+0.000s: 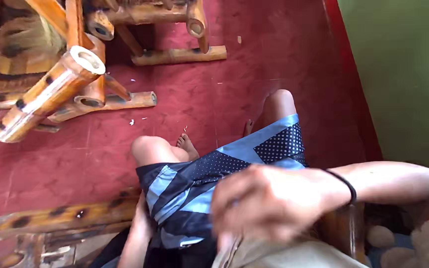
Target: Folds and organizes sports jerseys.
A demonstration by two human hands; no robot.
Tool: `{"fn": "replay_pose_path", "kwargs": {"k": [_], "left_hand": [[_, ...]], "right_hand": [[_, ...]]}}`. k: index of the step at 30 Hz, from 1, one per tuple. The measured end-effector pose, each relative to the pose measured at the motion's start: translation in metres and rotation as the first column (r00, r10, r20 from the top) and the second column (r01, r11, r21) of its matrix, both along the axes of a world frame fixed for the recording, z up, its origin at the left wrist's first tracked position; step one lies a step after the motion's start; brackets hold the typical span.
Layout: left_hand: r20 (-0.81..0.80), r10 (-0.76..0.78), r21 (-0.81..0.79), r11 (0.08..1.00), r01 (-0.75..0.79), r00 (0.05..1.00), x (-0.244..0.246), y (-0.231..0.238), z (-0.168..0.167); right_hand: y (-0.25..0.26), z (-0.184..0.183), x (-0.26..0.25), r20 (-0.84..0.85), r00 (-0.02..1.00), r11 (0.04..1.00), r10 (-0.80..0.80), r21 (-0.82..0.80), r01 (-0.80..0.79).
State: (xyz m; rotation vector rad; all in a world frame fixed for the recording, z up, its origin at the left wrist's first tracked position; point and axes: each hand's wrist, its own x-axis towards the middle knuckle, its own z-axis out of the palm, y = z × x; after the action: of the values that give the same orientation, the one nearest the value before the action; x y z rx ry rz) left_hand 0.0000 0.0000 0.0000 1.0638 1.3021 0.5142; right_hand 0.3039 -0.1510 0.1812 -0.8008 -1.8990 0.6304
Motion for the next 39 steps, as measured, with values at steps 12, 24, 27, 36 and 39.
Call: {"fn": "replay_pose_path", "kwargs": {"k": [12, 24, 27, 36, 39], "left_hand": [[-0.264, 0.14, 0.257, 0.964, -0.07, 0.954, -0.001, -0.002, 0.001], [-0.292, 0.214, 0.374, 0.923, -0.095, 0.932, -0.006, 0.0, -0.005], [-0.307, 0.195, 0.338, 0.937, -0.085, 0.932, -0.004, -0.001, -0.002], [-0.127, 0.142, -0.077, 0.985, -0.153, 0.982, 0.006, -0.021, 0.008], [-0.113, 0.123, -0.089, 0.987, -0.133, 0.986, 0.008, -0.02, 0.009]], "right_hand": [[-0.113, -0.159, 0.178, 0.361, 0.573, -0.205, -0.736, -0.925, 0.32], [-0.139, -0.186, 0.173, -0.025, 0.275, 0.035, -0.961, -0.999, 0.034], [-0.144, -0.201, 0.17, 0.053, 0.325, -0.03, -0.944, -0.997, 0.075], [-0.122, -0.205, 0.161, -0.056, 0.428, 0.079, -0.902, -0.996, 0.037], [-0.114, -0.202, 0.155, -0.153, 0.371, 0.17, -0.916, -0.985, 0.014]]}}
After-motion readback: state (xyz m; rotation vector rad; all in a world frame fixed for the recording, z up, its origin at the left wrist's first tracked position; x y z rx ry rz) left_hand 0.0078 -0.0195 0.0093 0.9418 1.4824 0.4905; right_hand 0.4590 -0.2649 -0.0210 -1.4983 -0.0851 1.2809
